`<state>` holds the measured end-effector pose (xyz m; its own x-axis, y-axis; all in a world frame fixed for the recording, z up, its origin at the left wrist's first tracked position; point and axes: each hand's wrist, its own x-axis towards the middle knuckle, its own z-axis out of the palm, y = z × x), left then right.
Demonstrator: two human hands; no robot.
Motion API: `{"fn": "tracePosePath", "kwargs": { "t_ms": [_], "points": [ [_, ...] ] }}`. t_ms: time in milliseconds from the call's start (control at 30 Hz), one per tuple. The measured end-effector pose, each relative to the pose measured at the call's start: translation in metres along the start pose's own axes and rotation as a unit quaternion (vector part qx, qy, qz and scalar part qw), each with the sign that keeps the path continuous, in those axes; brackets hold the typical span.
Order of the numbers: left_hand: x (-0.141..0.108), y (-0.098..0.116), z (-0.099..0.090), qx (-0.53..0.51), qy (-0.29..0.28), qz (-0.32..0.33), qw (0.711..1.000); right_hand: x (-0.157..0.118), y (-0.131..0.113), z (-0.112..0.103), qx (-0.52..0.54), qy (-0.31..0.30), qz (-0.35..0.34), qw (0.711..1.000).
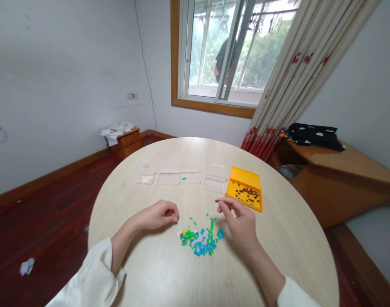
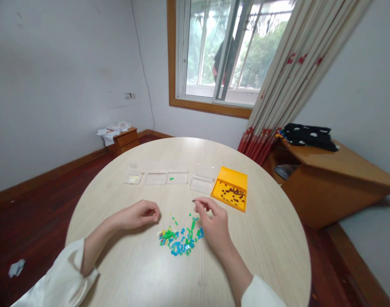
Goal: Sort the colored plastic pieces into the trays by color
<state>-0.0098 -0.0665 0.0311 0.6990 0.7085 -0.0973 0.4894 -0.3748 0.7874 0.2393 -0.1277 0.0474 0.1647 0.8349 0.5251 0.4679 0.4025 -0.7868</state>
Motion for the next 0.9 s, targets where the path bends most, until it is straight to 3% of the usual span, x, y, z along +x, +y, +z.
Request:
{"fn": "tracePosePath", "kwargs": {
  "t_ms": [100,233,467,733,833,900],
  "points": [
    [-0.002,0.002,0.0,-0.006,-0.027,-0.004,1.0,0.014,0.018,-0.019,-0.052,0.169,-0.011,0.984],
    [-0.003,0.004,0.0,-0.02,-0.044,-0.011,0.999,0.027,0.035,-0.044,-0.1,0.25,0.0,0.963],
    [-0.005,0.009,-0.001,-0.026,-0.061,-0.011,0.998,0.031,0.045,-0.061,-0.114,0.236,0.081,0.962],
    [-0.005,0.009,-0.004,-0.036,-0.049,-0.009,0.998,0.033,0.044,-0.061,-0.129,0.225,0.094,0.961],
    [-0.004,0.008,-0.008,-0.078,0.013,-0.028,0.996,0.034,0.044,-0.06,-0.116,0.221,0.095,0.964],
    [-0.001,0.004,-0.015,-0.116,0.111,-0.044,0.986,0.033,0.045,-0.058,-0.106,0.213,0.088,0.967]
  ]
}}
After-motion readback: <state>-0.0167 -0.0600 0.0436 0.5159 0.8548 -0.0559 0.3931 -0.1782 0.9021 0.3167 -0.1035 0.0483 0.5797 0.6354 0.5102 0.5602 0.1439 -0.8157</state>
